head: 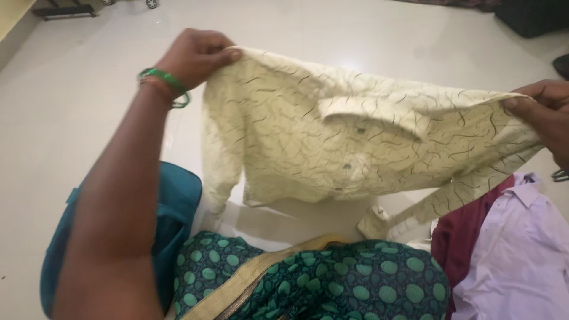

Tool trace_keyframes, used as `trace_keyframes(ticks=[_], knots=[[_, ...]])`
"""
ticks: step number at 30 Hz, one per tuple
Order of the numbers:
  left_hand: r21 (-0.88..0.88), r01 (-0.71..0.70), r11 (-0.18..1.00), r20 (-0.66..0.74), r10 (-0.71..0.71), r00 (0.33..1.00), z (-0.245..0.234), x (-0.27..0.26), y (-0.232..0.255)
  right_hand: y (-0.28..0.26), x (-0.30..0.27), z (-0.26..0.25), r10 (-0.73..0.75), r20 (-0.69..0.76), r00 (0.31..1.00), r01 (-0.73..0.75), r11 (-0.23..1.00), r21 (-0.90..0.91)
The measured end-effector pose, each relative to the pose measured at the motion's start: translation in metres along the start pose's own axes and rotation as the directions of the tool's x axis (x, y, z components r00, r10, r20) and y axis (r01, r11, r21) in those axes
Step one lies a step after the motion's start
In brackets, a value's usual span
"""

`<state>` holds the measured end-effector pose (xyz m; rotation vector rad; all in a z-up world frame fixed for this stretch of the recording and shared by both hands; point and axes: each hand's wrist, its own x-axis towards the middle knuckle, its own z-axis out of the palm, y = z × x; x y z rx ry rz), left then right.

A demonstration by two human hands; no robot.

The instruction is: The person picks up a patterned shirt from the floor, buttons it by hand, and lays it flat to begin folding it next to a blue travel bag.

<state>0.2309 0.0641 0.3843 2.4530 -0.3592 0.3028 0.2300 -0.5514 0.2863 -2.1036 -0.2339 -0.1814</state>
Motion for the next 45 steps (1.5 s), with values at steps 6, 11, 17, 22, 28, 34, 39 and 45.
trace_keyframes(ticks=[6, 11, 17, 22, 28, 34, 39, 45], knots=[[0.481, -0.244, 0.842, -0.360, 0.444, 0.821, 0.115, 0.150, -0.017, 0.047, 0.039, -0.026, -0.016, -0.014, 1.000, 0.014, 0.994, -0.106], [0.114, 0.208, 0.971, -0.300, -0.166, 0.940, 0.227, 0.273, 0.044, 0.078, 0.026, -0.053, 0.007, -0.057, 0.998, -0.018, 0.982, -0.189], [-0.062, 0.086, 0.994, -0.259, -0.099, 0.961, 0.256, 0.295, 0.061, 0.093, -0.014, -0.083, 0.041, -0.114, 0.993, -0.072, 0.957, -0.282], [-0.212, -0.043, 0.976, -0.237, -0.009, 0.971, 0.298, 0.301, 0.054, 0.093, -0.052, -0.061, 0.042, -0.143, 0.989, -0.094, 0.922, -0.376], [-0.369, -0.198, 0.908, -0.218, 0.122, 0.968, 0.317, 0.315, 0.032, 0.053, -0.096, -0.014, -0.136, -0.065, 0.989, 0.076, 0.825, -0.561], [-0.495, -0.254, 0.831, -0.162, 0.199, 0.966, 0.310, 0.303, -0.025, 0.001, -0.128, 0.081, -0.222, 0.311, 0.924, 0.369, 0.728, -0.577], [-0.487, -0.080, 0.870, -0.061, 0.057, 0.997, 0.324, 0.274, -0.093, 0.010, -0.116, 0.223, -0.042, 0.487, 0.873, 0.359, 0.731, -0.581], [-0.325, 0.221, 0.919, 0.065, -0.212, 0.975, 0.333, 0.195, -0.189, 0.059, -0.116, 0.364, 0.076, 0.629, 0.774, 0.362, 0.761, -0.538]])
